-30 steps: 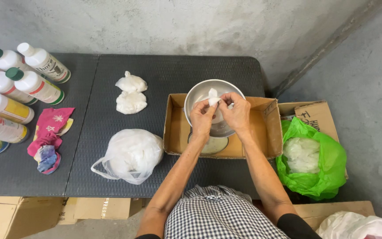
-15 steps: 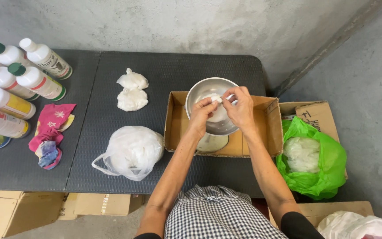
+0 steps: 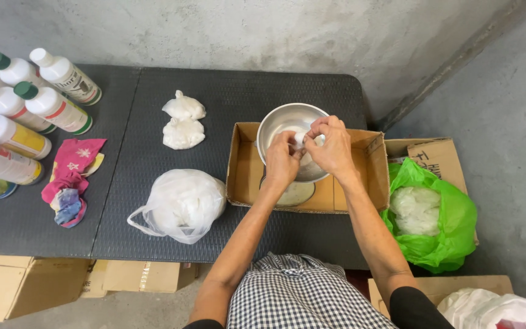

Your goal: The person is weighing white powder and putting it into small plastic bags.

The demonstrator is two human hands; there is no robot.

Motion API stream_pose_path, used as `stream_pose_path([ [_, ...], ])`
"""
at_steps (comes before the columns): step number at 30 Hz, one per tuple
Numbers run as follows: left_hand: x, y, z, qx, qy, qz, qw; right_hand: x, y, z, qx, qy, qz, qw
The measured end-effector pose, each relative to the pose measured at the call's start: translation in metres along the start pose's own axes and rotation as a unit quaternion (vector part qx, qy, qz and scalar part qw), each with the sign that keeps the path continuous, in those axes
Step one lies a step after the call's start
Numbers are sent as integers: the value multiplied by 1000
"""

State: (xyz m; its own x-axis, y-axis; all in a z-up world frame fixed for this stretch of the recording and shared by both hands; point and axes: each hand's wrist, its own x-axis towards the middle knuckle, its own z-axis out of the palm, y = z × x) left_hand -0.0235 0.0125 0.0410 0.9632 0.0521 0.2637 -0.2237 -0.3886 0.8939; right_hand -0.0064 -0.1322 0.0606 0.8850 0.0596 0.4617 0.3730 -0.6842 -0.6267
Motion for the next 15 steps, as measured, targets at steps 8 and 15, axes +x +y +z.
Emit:
stream_pose_path([
  [8,-2,-19,7,63,25,56,996,12,5,-13,-12,9,-18,1000],
  [15,15,-38,4,49,-47,-38,997,16,20,-31,88,-147,35,985],
])
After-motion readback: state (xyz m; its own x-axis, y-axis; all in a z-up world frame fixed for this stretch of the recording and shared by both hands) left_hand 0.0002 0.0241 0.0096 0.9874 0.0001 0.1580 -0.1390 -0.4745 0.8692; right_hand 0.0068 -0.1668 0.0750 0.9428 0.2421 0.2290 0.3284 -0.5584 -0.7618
